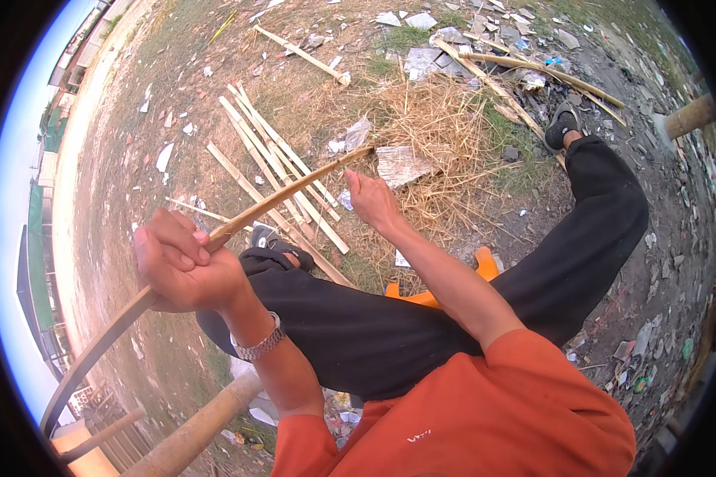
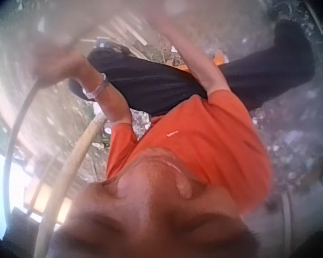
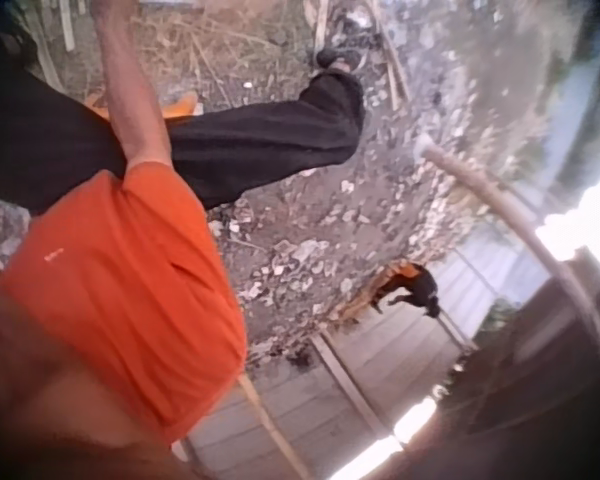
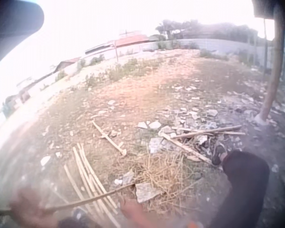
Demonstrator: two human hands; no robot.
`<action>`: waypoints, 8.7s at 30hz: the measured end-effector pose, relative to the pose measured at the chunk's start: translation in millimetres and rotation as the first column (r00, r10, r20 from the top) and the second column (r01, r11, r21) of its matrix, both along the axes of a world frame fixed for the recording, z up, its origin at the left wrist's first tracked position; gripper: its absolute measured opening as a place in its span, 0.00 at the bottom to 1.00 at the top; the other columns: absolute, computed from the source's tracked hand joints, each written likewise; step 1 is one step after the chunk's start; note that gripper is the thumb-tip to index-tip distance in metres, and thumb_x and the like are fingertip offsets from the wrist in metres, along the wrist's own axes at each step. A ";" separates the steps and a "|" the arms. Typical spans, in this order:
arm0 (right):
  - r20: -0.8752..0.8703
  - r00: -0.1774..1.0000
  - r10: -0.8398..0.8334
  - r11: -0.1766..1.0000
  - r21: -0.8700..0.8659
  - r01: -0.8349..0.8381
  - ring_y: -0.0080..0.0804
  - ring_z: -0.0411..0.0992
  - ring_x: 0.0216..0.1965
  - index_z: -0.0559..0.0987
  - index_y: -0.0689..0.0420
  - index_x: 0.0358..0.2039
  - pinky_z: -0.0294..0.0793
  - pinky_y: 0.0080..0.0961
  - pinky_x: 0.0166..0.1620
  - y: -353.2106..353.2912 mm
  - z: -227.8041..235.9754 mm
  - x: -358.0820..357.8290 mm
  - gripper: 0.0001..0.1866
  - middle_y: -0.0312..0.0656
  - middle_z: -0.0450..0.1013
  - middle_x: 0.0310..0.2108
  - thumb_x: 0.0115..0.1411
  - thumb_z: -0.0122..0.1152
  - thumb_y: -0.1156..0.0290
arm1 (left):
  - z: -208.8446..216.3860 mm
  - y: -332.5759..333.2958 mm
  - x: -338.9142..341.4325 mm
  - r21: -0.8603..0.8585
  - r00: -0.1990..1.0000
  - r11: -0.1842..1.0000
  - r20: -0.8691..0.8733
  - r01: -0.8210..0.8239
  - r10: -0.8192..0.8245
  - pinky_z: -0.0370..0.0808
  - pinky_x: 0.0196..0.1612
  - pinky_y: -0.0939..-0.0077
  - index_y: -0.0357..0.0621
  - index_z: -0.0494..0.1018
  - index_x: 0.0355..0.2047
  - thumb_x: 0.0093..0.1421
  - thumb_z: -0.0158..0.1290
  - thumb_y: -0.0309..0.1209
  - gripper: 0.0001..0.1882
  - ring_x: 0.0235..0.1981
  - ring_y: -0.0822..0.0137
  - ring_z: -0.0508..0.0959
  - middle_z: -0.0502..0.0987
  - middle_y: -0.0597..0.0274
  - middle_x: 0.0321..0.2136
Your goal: The person holds a long, thin bamboo stick with their left hand and uses a green utility knife in their right hand to shave and carve the surface. The person rotates the stick to work on different sides while seated on a small stool.
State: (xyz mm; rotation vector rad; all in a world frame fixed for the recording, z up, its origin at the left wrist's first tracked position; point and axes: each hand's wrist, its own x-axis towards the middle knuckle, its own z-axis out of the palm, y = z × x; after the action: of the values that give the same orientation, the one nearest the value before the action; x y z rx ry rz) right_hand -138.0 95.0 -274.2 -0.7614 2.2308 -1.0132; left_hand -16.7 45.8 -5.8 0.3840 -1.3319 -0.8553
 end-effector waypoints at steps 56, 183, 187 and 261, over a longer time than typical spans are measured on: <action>0.154 0.987 0.049 0.995 -0.094 -0.034 0.60 0.72 0.27 0.76 0.67 0.21 0.70 0.49 0.37 38.1 50.3 19.3 0.35 0.62 0.72 0.20 0.66 0.32 0.48 | -4.3 3.4 6.1 -0.155 0.933 0.923 0.134 0.353 -0.335 0.50 0.19 0.79 0.52 0.49 0.07 0.55 0.38 0.27 0.21 0.11 0.77 0.52 0.53 0.68 0.05; -0.059 0.998 0.015 0.953 0.302 0.004 0.60 0.73 0.37 0.78 0.65 0.37 0.70 0.48 0.45 52.8 -55.5 -9.9 0.32 0.66 0.73 0.28 0.67 0.30 0.51 | 1.1 -9.2 1.3 -0.145 0.962 0.951 0.028 0.274 -0.272 0.47 0.14 0.82 0.51 0.50 0.08 0.54 0.38 0.25 0.19 0.09 0.79 0.51 0.55 0.67 0.04; 0.040 0.994 -0.103 0.984 0.152 0.096 0.60 0.73 0.37 0.78 0.63 0.38 0.70 0.49 0.44 53.6 -24.4 -7.7 0.32 0.64 0.74 0.30 0.67 0.30 0.50 | -6.2 -9.6 9.5 -0.116 0.974 0.967 0.028 0.226 -0.224 0.48 0.14 0.83 0.51 0.50 0.07 0.54 0.38 0.27 0.19 0.08 0.78 0.51 0.55 0.67 0.04; 0.055 0.971 -0.231 0.971 0.080 0.226 0.58 0.73 0.39 0.75 0.66 0.38 0.70 0.47 0.45 -30.8 -37.5 -0.7 0.32 0.62 0.75 0.30 0.68 0.29 0.50 | 1.7 -6.8 -5.0 0.024 0.997 0.998 -0.058 -0.058 0.059 0.54 0.17 0.83 0.52 0.50 0.09 0.59 0.42 0.26 0.22 0.08 0.78 0.52 0.53 0.69 0.05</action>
State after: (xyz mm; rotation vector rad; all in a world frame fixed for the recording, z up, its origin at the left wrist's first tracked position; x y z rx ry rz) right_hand -138.7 64.2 -311.7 -0.4406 2.3235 -1.0404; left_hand -21.7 39.0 -4.1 0.4103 -1.2525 -0.8272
